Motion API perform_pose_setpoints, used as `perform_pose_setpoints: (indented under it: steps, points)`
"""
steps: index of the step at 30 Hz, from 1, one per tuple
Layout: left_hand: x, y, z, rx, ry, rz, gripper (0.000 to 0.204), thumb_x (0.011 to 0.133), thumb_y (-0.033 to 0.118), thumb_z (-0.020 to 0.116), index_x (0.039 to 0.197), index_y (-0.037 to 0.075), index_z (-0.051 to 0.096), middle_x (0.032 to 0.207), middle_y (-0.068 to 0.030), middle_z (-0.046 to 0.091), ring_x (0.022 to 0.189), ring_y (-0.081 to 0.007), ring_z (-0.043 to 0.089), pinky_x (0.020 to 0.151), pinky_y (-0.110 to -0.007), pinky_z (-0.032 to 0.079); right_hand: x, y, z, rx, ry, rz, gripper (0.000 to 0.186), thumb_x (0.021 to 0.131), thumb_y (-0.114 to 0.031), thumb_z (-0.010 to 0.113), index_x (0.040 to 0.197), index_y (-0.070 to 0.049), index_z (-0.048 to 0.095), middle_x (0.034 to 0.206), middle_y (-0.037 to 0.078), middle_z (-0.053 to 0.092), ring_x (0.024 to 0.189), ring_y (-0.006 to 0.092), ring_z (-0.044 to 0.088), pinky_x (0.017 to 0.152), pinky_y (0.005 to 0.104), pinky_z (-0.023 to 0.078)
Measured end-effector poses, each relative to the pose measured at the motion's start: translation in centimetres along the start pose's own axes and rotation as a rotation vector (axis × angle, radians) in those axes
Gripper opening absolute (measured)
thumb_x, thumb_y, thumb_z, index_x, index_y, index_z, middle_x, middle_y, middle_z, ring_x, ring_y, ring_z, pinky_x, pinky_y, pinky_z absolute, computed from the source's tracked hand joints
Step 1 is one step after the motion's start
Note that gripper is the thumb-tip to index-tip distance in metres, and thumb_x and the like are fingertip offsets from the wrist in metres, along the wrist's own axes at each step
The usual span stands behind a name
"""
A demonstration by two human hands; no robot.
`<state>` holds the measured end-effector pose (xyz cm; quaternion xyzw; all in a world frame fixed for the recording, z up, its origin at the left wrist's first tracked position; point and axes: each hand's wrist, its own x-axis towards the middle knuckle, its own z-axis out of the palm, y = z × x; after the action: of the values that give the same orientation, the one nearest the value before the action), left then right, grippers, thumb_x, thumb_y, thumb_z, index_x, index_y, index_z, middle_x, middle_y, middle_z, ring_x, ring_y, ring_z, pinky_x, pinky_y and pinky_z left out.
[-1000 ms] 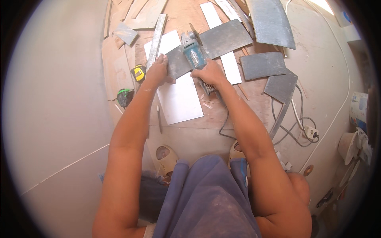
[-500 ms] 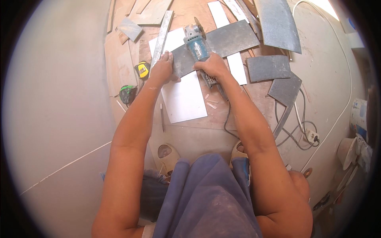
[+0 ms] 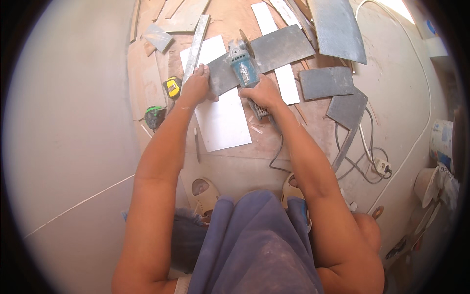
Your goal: The person measures and marks a rectangular tile with a tape measure and marker, then uses an angle grinder to cut along the marked line. The cut tile is set aside among other cut pieces.
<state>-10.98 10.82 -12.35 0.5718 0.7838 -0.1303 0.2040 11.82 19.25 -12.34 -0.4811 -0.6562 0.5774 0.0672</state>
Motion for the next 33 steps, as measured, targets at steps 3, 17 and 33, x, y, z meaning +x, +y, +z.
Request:
perform_pose_setpoints:
  steps: [3,17,33]
  points:
    - [-0.1,0.1,-0.2,0.013,-0.015,-0.006,0.127,0.058,0.035,0.093,0.155,-0.005,0.023,0.162,-0.0251,0.024,0.146,-0.0404,0.033,0.117,-0.041,0.035,-0.8,0.7,-0.2,-0.007,-0.059,0.039,0.077,0.061,-0.031,0.081,0.120,0.012,0.058,0.113,0.030,0.066,0.106,0.0386,0.066,0.092,0.0406,0.052]
    - [0.0,0.4,-0.8,-0.005,-0.054,-0.035,0.125,0.060,0.034,0.092,0.155,-0.005,0.022,0.163,-0.0243,0.022,0.145,-0.0385,0.036,0.117,-0.039,0.036,-5.3,3.4,-0.2,-0.013,0.059,-0.026,0.060,0.062,-0.030,0.078,0.107,0.008,0.065,0.095,0.025,0.070,0.088,0.0346,0.069,0.081,0.0382,0.054]
    - [0.2,-0.3,0.1,-0.055,0.010,-0.013,0.126,0.057,0.028,0.093,0.155,-0.004,0.023,0.163,-0.0217,0.024,0.146,-0.0370,0.034,0.117,-0.040,0.036,-6.7,5.2,1.3,-0.017,0.121,-0.020,0.070,0.065,-0.033,0.078,0.119,0.007,0.060,0.107,0.027,0.068,0.100,0.0379,0.067,0.090,0.0398,0.052]
